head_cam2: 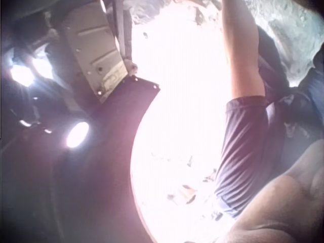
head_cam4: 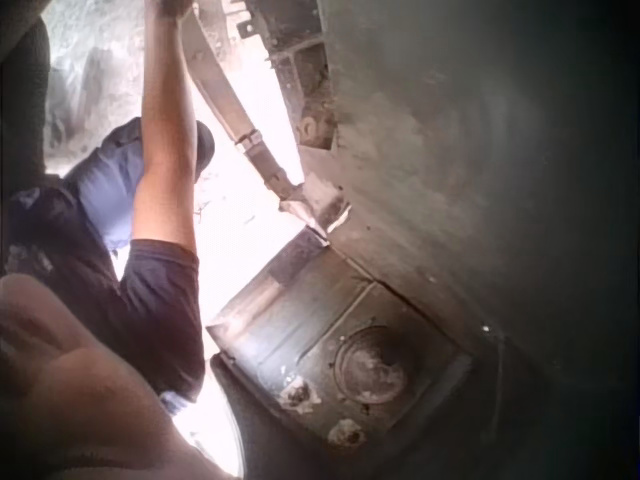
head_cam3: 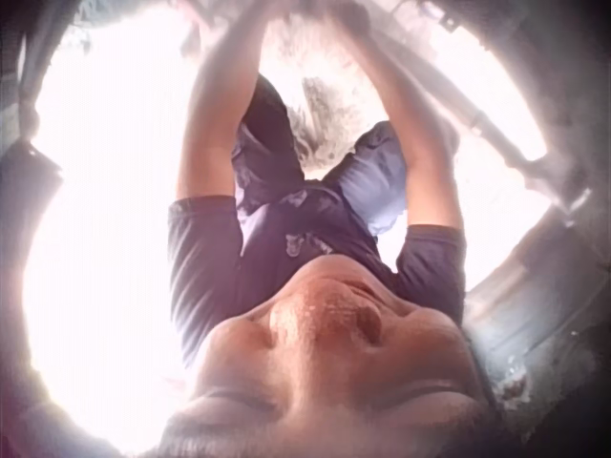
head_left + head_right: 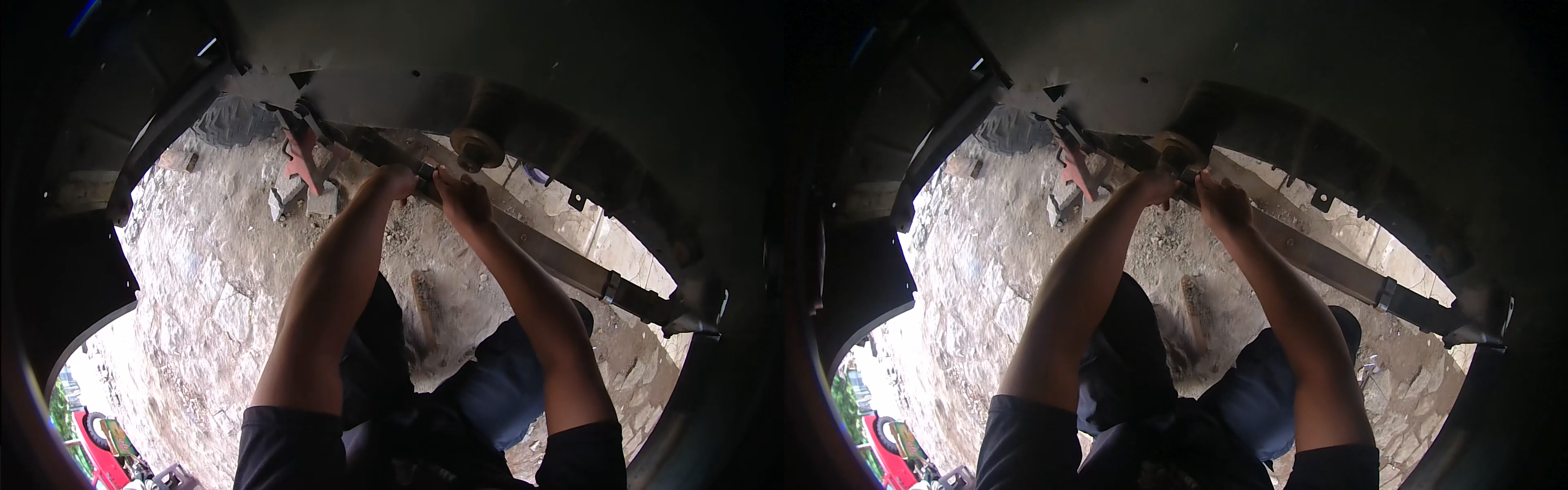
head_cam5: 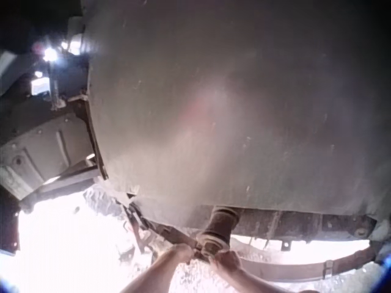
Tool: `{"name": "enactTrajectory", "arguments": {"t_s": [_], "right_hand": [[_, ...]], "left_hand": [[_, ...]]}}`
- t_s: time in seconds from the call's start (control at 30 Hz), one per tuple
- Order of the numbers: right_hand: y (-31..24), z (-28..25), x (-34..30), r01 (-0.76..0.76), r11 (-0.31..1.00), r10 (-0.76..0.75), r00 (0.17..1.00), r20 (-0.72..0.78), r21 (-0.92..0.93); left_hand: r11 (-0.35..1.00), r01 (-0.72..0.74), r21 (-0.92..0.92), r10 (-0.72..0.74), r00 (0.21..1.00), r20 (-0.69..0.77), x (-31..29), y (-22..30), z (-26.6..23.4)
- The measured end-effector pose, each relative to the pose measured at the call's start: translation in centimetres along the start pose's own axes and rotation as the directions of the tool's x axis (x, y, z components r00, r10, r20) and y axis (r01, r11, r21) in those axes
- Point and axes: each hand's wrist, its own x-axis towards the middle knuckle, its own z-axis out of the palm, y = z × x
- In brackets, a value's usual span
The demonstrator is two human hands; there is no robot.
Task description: The person sits under a vehicle and uses a hammer and chisel to scrape and clean a metal undercarriage component. They repeatedly strike the metal surface and remove debris by hand.
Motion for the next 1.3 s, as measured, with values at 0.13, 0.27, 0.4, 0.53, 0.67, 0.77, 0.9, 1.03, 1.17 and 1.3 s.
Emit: {"name": "enactTrajectory", "arguments": {"t_s": [0.13,0.27,0.4,0.53,0.67,0.77,0.9,1.03,1.17,1.3], "right_hand": [[-1.0,0.4,-1.7,0.051,0.998,-0.049,0.998,0.040,-0.030],[-1.2,-0.2,-0.3,-0.004,0.999,0.002,0.999,0.047,0.051],[1.1,0.3,-1.2,-0.053,0.991,0.039,0.993,0.114,0.125],[3.0,-0.5,-2.0,0.012,0.967,-0.030,0.997,0.066,0.254],[4.4,-4.2,-4.7,-0.011,0.967,-0.044,0.977,0.208,0.256],[6.4,-6.4,-8.1,-0.052,0.987,0.004,0.956,0.293,0.155],[7.4,-8.0,-9.9,-0.043,0.997,0.019,0.931,0.364,0.058],[9.0,-8.8,-11.0,0.005,0.995,-0.037,0.938,0.344,0.095],[9.8,-8.0,-10.8,0.018,0.992,-0.060,0.940,0.335,0.126],[8.4,-6.7,-9.4,0.038,0.994,-0.066,0.954,0.293,0.100]], "left_hand": [[0.996,0.088,0.005,-0.088,0.996,0.010,1.3,-0.4,1.0],[0.992,0.110,-0.055,-0.112,0.993,-0.027,1.4,-1.8,0.3],[0.990,0.138,0.012,-0.137,0.989,-0.048,-4.5,3.3,-1.2],[0.980,0.195,-0.030,-0.195,0.935,-0.297,-6.3,3.4,-2.1],[0.981,0.189,-0.039,-0.191,0.915,-0.356,-6.1,2.7,-2.6],[0.988,0.154,0.031,-0.128,0.901,-0.415,-7.4,4.3,-2.9],[0.987,0.162,0.020,-0.143,0.914,-0.380,-6.3,3.2,-2.9],[0.979,0.031,0.204,0.033,0.953,-0.300,-8.0,3.8,-3.1],[0.942,-0.019,0.334,0.088,0.978,-0.191,-8.2,3.8,-2.8],[0.959,-0.031,0.281,0.084,0.980,-0.180,-7.7,2.6,-2.2]]}}
